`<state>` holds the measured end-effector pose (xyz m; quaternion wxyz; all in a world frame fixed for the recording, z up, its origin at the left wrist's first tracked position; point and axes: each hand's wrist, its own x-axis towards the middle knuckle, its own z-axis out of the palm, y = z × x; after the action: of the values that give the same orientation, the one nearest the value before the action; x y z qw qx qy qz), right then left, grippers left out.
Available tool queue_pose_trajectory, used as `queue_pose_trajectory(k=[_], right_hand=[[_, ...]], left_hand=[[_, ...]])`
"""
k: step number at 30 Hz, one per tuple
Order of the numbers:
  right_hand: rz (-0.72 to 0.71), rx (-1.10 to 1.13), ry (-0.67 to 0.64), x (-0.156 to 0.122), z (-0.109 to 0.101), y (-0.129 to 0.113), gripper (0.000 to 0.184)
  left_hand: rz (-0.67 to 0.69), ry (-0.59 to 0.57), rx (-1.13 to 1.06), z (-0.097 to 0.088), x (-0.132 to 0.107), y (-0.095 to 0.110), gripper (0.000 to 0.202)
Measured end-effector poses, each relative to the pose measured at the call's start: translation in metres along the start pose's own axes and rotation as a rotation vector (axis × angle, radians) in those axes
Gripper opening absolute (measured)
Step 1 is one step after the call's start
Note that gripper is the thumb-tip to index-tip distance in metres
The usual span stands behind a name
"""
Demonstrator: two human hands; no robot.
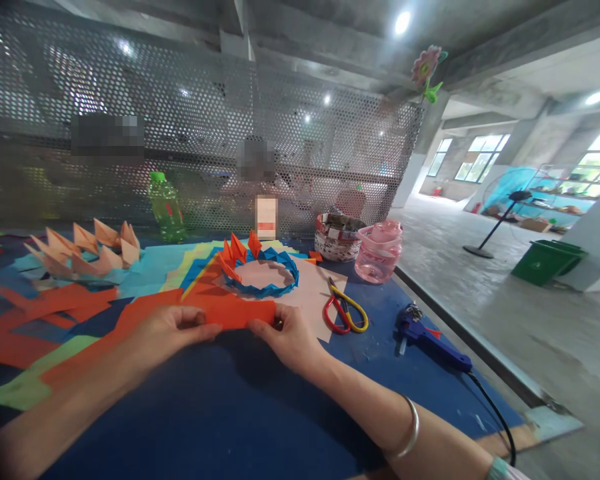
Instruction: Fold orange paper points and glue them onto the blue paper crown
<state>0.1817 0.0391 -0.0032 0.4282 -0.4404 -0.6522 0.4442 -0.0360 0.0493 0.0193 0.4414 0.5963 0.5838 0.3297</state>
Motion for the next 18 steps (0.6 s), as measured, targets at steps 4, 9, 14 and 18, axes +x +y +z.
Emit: queue_pose_trajectory(k=[4,9,14,18], right_hand=[[0.026,0.001,0.016,0.0003,-0.0012,-0.0004,0.037],[0.016,0.030,0.024,0.0018,-0.0025,0.0004,0.036],[-0.068,-0.061,0.051,0.0019,-0.0042,-0.0031,0.027],[-0.059,-0.096,0.075,0.0027,-0.0053,-0.0040,0.028]], left_hand=[[-0.009,0.023,-0.008,-0.0019,-0.0039,0.0061,0.046],[0.008,0.036,-0.037,-0.0036,-0.0030,0.0058,0.045],[0.007,0.042,-0.054,-0.0061,-0.0002,0.0040,0.041],[0.007,0.039,-0.058,-0.0077,-0.0014,0.0053,0.039]])
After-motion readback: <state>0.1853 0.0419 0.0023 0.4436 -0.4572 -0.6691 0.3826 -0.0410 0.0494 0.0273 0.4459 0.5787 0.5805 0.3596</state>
